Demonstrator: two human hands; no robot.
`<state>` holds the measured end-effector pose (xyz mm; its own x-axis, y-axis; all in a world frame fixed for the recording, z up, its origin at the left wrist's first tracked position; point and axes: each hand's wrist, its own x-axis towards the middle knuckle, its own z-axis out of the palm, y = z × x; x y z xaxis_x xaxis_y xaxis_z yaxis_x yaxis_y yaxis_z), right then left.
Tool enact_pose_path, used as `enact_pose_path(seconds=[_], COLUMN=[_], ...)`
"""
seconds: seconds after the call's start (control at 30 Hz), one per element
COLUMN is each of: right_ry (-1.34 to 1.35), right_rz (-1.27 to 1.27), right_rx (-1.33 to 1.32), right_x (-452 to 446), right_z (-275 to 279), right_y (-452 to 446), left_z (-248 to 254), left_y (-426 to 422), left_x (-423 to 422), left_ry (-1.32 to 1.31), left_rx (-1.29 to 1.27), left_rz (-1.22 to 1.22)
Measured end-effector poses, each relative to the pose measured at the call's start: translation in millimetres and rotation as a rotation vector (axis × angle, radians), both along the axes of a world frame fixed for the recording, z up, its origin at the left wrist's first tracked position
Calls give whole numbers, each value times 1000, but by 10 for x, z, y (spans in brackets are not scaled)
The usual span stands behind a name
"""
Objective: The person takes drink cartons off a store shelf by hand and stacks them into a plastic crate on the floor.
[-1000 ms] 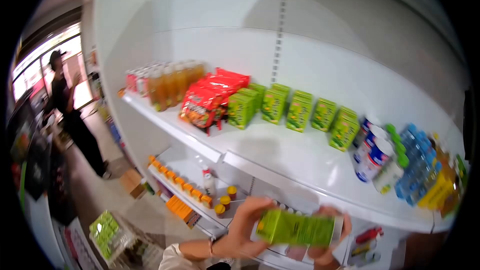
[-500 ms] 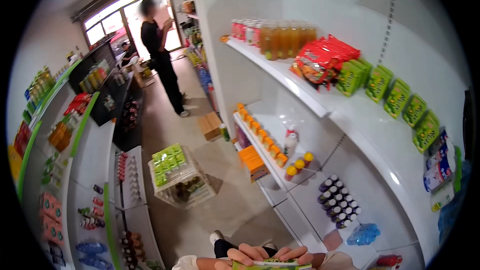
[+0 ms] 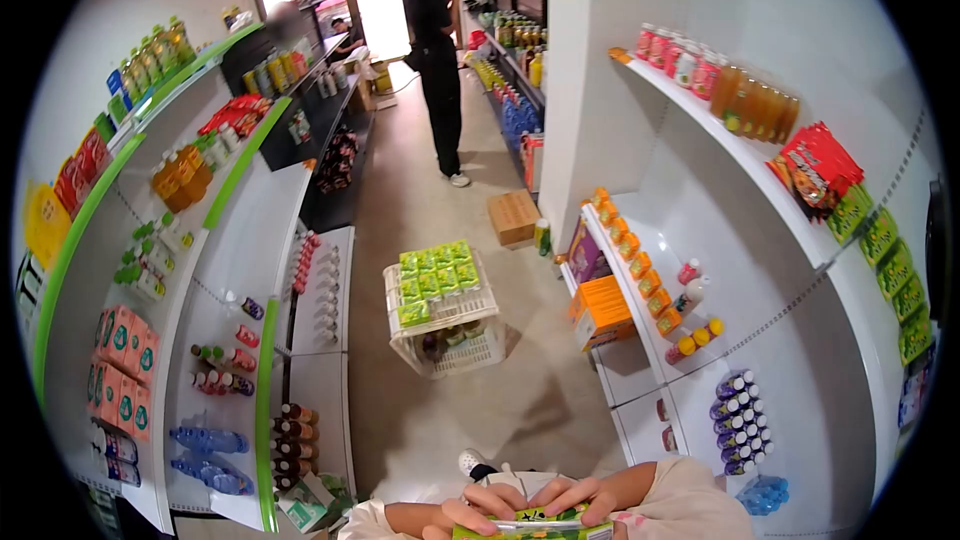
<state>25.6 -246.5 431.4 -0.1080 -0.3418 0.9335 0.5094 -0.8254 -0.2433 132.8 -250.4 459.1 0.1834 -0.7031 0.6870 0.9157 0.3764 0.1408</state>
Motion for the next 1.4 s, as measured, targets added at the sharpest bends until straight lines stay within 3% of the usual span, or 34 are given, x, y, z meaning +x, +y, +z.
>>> enact_pose_path(seconds=[0.03,0.07,0.37,0.53,0.7,0.8,0.87,0.97,1.03,1.07,1.1,1.17,1.27,1.4], right_ry=[253,204,-85,-98,-24,77,48,328,362,386,311,203,163,153], right_rz=[256,312,-185,-278,-403,-422,-190,-292,-256,-202,-168,146,77,-2], right_rx=[112,170,42,188,529,1046,1482,1495,1789,1937,2227,2415,2425,2417], right_x=[-132,6,972,1046,1023,985,842,547,354,220,114,-180,-395,-642], right_z=[-142,-80,-55,-206,-377,-652,-1027,-2126,-2890,-3291,-3149,-3874,-4132,-4353], right_y=[-36,-113,-979,-1486,-2269,-2921,-3438,-4166,-4422,-4512,-4679,-4777,-4967,-5257], left_z=[-41,-72,-94,-271,-823,-1137,-1379,-2282,-2969,-3338,-3593,-3992,-4513,-4698], left_y=[-89,-176,-1023,-1450,-2149,-2944,-3580,-4247,-4478,-4552,-4601,-4741,-5031,-5453], left_x=[138,258,817,689,578,623,589,663,655,630,574,421,217,-95], left_ry=[-12,-28,-183,-228,-443,-722,-1009,-1077,-1314,-1282,-1317,-1378,-1398,-1370], left_rx=[7,13,39,192,540,929,1034,1229,1387,1512,1531,1559,1574,1678], left_rz=[53,91,126,234,505,639,606,175,37,-86,-149,-268,-298,-430])
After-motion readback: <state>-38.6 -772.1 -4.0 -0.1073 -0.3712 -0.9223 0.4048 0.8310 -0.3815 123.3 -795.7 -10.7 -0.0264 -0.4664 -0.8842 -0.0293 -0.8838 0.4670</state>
